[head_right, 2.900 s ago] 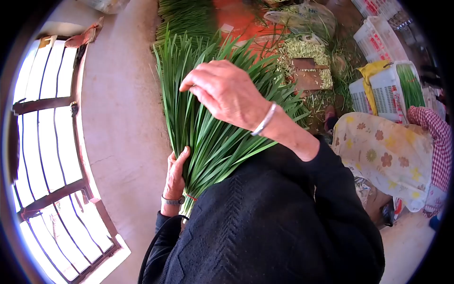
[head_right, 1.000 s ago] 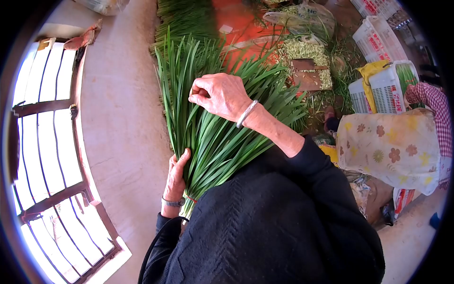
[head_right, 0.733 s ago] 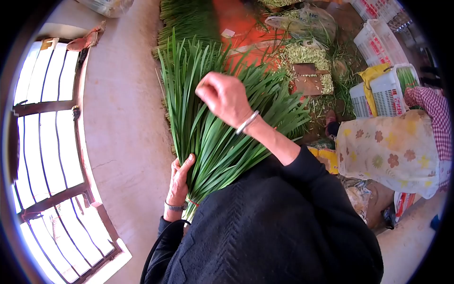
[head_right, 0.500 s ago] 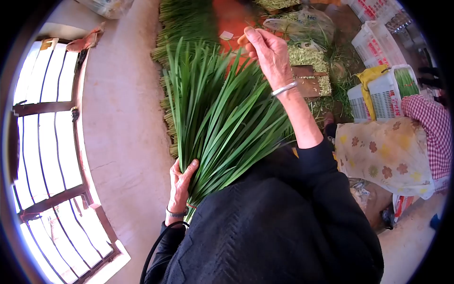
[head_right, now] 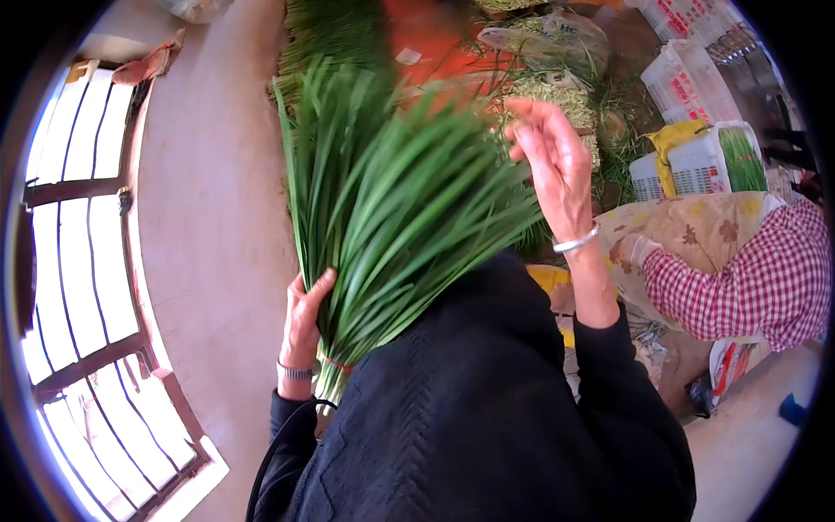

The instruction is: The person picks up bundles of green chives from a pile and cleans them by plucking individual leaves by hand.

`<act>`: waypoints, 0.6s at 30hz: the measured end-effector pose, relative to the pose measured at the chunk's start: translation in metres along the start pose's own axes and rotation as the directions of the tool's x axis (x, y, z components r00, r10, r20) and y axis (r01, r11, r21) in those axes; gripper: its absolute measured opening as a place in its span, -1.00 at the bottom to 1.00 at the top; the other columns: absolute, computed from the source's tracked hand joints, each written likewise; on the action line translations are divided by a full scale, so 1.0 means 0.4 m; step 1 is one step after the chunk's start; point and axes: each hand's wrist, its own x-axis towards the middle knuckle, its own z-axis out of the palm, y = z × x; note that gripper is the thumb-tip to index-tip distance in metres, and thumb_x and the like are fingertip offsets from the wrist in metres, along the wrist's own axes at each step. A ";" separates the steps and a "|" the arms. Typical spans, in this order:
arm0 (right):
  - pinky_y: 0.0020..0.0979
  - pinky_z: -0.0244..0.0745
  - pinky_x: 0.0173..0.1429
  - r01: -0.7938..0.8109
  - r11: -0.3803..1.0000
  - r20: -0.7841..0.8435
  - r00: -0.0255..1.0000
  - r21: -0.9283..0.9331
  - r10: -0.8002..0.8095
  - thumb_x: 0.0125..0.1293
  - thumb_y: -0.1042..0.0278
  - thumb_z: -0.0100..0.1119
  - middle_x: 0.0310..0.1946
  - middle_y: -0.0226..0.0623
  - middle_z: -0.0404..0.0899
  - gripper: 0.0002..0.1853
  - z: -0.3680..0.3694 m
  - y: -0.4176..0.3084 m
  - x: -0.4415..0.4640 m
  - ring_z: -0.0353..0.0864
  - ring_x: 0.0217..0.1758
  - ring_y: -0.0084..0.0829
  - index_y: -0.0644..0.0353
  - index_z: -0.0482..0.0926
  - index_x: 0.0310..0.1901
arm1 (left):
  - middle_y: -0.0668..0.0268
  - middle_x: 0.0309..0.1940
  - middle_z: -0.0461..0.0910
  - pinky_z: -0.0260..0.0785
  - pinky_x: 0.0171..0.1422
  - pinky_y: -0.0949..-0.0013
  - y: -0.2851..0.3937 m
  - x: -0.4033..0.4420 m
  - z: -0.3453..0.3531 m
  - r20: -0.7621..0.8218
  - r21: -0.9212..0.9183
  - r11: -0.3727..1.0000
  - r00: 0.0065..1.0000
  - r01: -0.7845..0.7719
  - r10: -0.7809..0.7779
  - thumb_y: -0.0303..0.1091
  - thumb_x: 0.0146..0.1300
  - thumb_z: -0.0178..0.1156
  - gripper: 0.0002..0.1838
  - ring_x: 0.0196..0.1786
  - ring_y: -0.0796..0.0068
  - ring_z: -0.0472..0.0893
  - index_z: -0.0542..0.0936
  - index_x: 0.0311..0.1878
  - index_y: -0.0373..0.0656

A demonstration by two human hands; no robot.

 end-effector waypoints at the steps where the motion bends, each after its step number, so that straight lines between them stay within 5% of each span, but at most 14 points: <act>1: -0.62 0.41 -0.21 -0.103 0.994 0.061 0.993 0.023 0.102 0.45 0.33 0.04 -0.31 -0.46 0.56 -0.74 -0.003 0.023 -0.033 0.47 -0.33 -0.67 0.25 0.54 0.06 | 0.21 -0.10 0.65 0.47 0.02 0.43 -0.002 0.012 -0.019 0.032 -0.036 0.999 0.999 -0.006 0.007 -0.33 0.33 0.19 -0.65 -0.14 0.51 0.63 0.54 0.09 -0.35; 3: -0.61 0.46 -0.15 -0.262 0.965 0.303 0.920 0.007 0.248 0.46 0.31 0.01 -0.28 -0.41 0.60 -0.73 0.002 0.065 -0.099 0.52 -0.30 -0.64 0.28 0.55 0.04 | 0.24 -0.09 0.65 0.47 0.00 0.46 -0.099 0.070 -0.120 -0.027 -0.003 0.999 0.998 -0.054 0.054 -0.32 0.34 0.18 -0.66 -0.14 0.49 0.64 0.54 0.11 -0.31; 5: -0.51 0.51 -0.03 -0.425 0.898 0.516 0.746 -0.118 0.421 0.44 0.21 0.04 -0.21 -0.29 0.64 -0.64 0.019 0.102 -0.150 0.59 -0.22 -0.53 0.31 0.54 0.08 | 0.29 -0.11 0.65 0.50 -0.06 0.48 -0.021 0.058 -0.065 -0.091 -0.168 0.986 0.995 0.025 -0.040 -0.28 0.36 0.18 -0.70 -0.16 0.53 0.64 0.55 0.08 -0.21; 8: -0.33 0.47 0.17 -0.387 0.914 0.609 0.697 -0.124 0.377 0.37 -0.03 0.11 -0.03 -0.19 0.60 -0.37 0.080 0.262 -0.237 0.58 0.01 -0.38 0.33 0.36 0.27 | 0.28 -0.10 0.65 0.52 -0.04 0.47 -0.027 0.102 -0.096 -0.086 -0.304 0.946 0.986 0.113 -0.146 -0.24 0.34 0.21 -0.66 -0.17 0.55 0.65 0.53 0.08 -0.21; 10: -0.28 0.44 0.21 -0.398 0.910 0.621 0.687 -0.114 0.378 0.35 -0.09 0.13 0.03 -0.20 0.58 -0.29 0.150 0.270 -0.240 0.56 0.08 -0.36 0.32 0.29 0.32 | 0.28 -0.08 0.64 0.53 -0.03 0.46 -0.030 0.110 -0.107 -0.017 -0.308 0.949 0.997 0.071 -0.080 -0.23 0.34 0.20 -0.64 -0.16 0.53 0.65 0.53 0.10 -0.24; 12: -0.28 0.44 0.23 -0.743 0.628 0.659 0.594 0.230 0.461 0.33 -0.06 0.19 0.10 -0.29 0.54 -0.28 0.226 0.233 -0.225 0.53 0.14 -0.39 0.24 0.25 0.35 | 0.28 -0.08 0.64 0.53 -0.01 0.45 -0.057 0.119 -0.127 0.037 -0.314 0.946 0.997 0.077 -0.069 -0.22 0.36 0.18 -0.65 -0.14 0.53 0.65 0.54 0.08 -0.25; 13: -0.28 0.44 0.23 -0.744 0.627 0.658 0.594 0.231 0.462 0.33 -0.06 0.19 0.10 -0.29 0.54 -0.28 0.268 0.227 -0.214 0.53 0.14 -0.39 0.24 0.25 0.35 | 0.28 -0.08 0.64 0.52 0.00 0.45 -0.065 0.125 -0.131 0.066 -0.308 0.945 0.994 0.107 -0.091 -0.21 0.36 0.17 -0.65 -0.13 0.53 0.64 0.55 0.08 -0.25; 15: -0.30 0.46 0.21 -0.778 0.200 0.687 0.622 0.595 0.376 0.28 0.02 0.28 0.10 -0.36 0.54 -0.36 0.341 0.221 -0.194 0.54 0.12 -0.43 0.17 0.34 0.29 | 0.28 -0.06 0.62 0.46 0.09 0.46 -0.079 0.110 -0.120 0.113 -0.339 0.935 0.991 0.108 -0.073 -0.16 0.38 0.14 -0.63 -0.05 0.56 0.60 0.54 0.09 -0.25; 16: -0.31 0.47 0.20 -0.755 0.234 0.640 0.648 0.613 0.413 0.25 0.06 0.32 0.10 -0.37 0.54 -0.38 0.367 0.201 -0.193 0.54 0.11 -0.44 0.16 0.37 0.26 | 0.28 -0.06 0.62 0.46 0.09 0.46 -0.070 0.085 -0.105 0.111 -0.342 0.933 0.991 0.109 -0.075 -0.16 0.38 0.14 -0.63 -0.05 0.56 0.60 0.54 0.09 -0.25; 18: -0.34 0.47 0.19 -0.743 0.255 0.599 0.656 0.619 0.459 0.21 0.15 0.39 0.07 -0.37 0.54 -0.42 0.377 0.169 -0.187 0.54 0.10 -0.46 0.17 0.42 0.21 | 0.23 0.13 0.51 0.32 0.29 0.40 -0.048 0.042 -0.067 0.205 -0.129 0.979 0.962 -0.156 0.180 -0.05 0.32 0.19 -0.35 0.16 0.47 0.51 0.31 0.32 -0.28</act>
